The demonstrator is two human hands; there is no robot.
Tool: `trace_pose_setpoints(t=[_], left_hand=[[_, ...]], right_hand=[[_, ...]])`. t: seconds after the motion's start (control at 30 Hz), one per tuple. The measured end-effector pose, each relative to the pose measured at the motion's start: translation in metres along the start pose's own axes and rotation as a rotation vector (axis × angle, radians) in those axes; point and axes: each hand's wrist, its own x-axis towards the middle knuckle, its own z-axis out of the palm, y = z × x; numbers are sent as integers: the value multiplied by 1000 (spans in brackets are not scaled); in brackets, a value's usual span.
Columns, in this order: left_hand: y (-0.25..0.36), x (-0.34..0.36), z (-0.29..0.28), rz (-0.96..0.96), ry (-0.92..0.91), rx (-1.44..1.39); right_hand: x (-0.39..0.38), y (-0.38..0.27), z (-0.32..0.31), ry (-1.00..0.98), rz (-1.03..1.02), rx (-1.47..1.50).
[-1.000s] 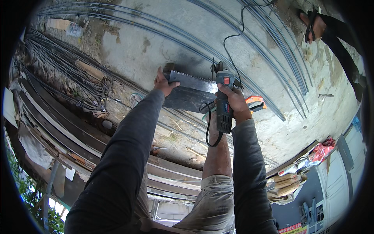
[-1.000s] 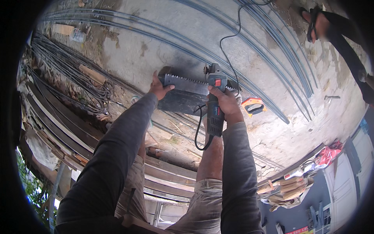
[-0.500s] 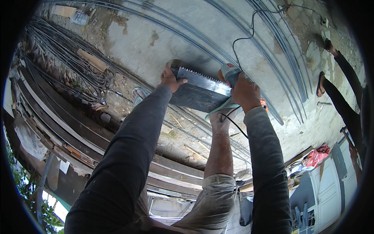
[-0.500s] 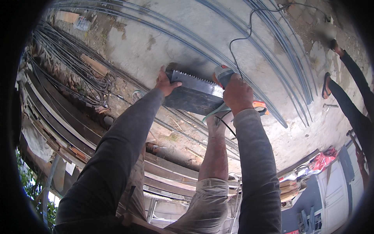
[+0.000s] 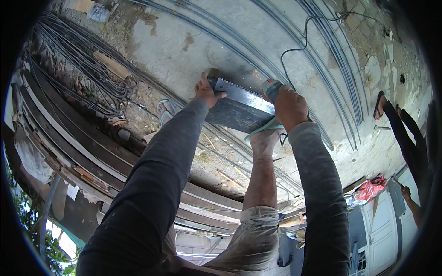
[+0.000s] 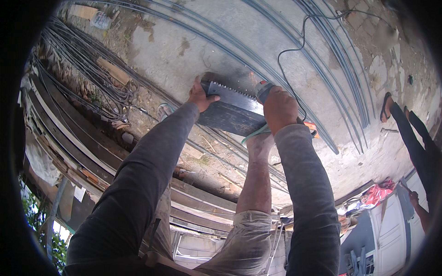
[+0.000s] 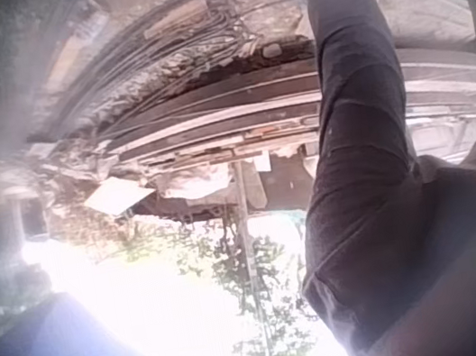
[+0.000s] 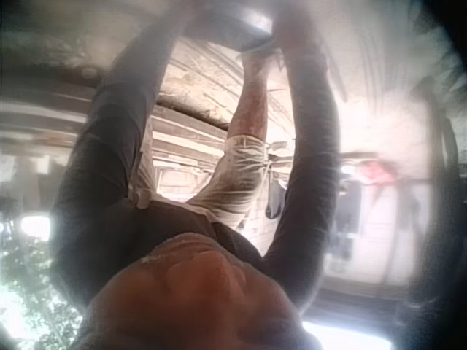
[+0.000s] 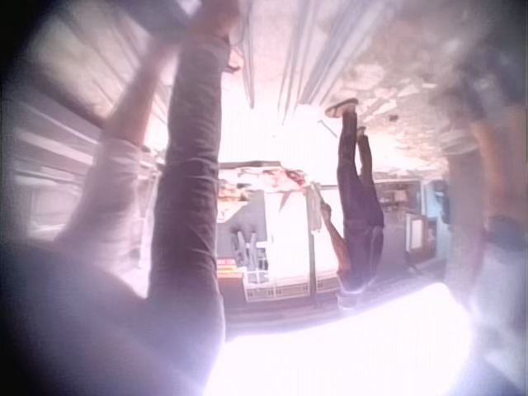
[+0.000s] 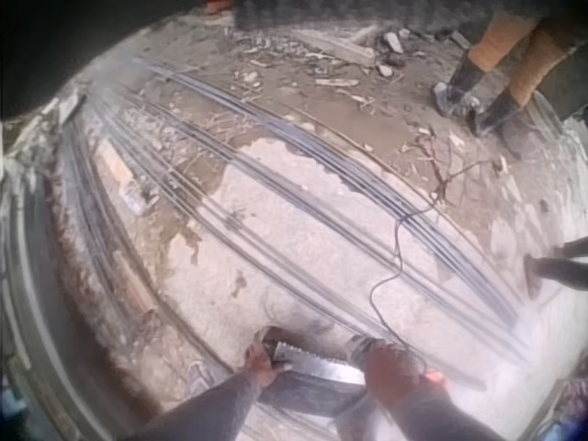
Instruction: The person uses an angle grinder to cut a serrated metal blade lying on the ground. They hold the blade steady with their left hand while operating the grinder with their right hand, generating sparks as the tool cuts through the metal. The person pauses briefly to reposition the blade before continuing the cut.
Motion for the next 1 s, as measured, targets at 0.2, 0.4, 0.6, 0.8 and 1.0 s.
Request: trace_pose_setpoints(t=[0.2,0.4,0.6,0.8,1.0], left_hand=[[6,-2,0,-14,-1,29],[-1,2,-1,3,5,27],[16,-1,-4,-12,-34,43],[3,-10,-21,-105,34,177],[-76,-124,-90,-174,-8,296]], right_hand=[[5,-3,9,-29,-15,-77],[7,-13,6,-20,-5,-87],[5,-13,11,-1,29,-130],[-25,11,1,85,254,322],[-125,82,-19,153,573,1023]])
